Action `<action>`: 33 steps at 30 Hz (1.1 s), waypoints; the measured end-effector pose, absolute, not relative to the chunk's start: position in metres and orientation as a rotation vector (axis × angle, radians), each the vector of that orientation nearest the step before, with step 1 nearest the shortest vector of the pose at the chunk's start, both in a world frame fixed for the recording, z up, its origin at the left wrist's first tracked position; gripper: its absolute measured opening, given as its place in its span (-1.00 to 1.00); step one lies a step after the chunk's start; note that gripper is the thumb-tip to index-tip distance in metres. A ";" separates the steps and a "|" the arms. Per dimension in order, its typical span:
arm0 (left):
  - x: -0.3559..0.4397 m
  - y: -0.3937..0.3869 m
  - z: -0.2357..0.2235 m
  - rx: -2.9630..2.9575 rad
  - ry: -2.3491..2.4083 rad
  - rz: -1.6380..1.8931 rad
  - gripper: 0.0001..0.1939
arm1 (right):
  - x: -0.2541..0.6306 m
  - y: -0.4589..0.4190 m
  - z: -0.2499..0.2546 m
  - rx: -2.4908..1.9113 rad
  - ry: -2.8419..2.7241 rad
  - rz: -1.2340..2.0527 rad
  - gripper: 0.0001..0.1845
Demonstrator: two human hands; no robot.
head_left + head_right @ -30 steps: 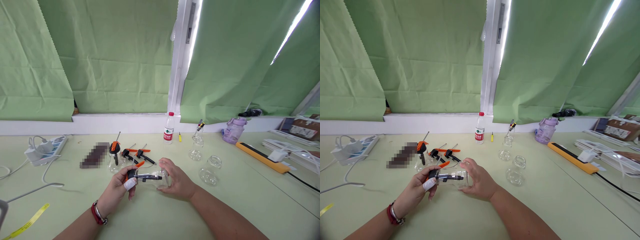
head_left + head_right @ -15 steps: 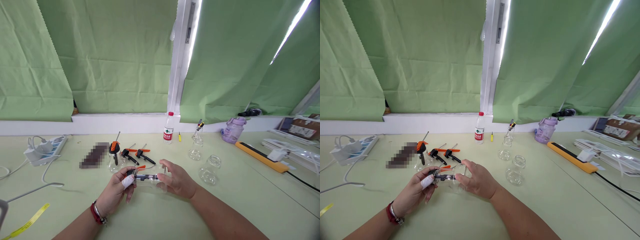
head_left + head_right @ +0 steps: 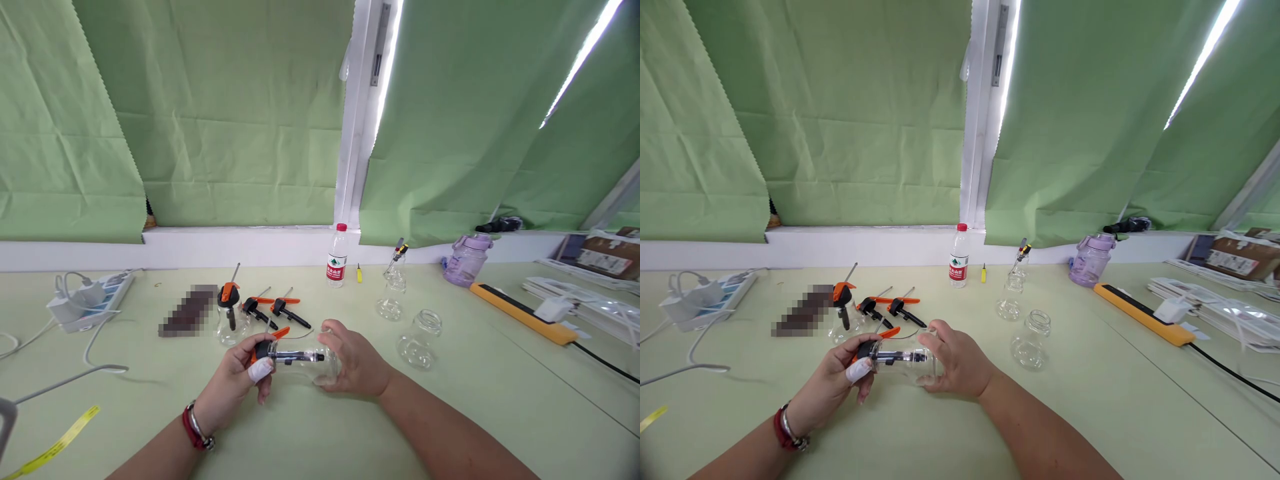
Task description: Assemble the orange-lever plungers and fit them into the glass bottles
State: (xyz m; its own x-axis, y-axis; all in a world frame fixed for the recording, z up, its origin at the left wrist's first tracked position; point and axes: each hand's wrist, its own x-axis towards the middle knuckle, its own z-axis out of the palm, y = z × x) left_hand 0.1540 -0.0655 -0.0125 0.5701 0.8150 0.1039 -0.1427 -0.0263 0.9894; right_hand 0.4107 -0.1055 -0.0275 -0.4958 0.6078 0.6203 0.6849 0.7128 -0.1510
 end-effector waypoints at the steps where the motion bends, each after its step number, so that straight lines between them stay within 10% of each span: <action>1: 0.154 -0.065 -0.012 1.415 0.645 0.845 -0.61 | 0.410 -0.107 -0.027 -0.995 -2.232 -0.062 -0.15; 10: 0.155 -0.069 -0.004 1.523 0.758 0.792 -0.51 | 0.402 -0.122 -0.004 -1.399 -1.907 0.884 0.00; 20: 0.156 -0.067 -0.010 1.532 0.721 0.778 -0.49 | 0.404 -0.112 -0.019 -1.239 -1.558 1.512 -0.32; 33: 0.157 -0.067 -0.010 1.470 0.794 0.864 -0.48 | 0.402 -0.111 -0.018 -1.025 -1.411 1.511 -0.01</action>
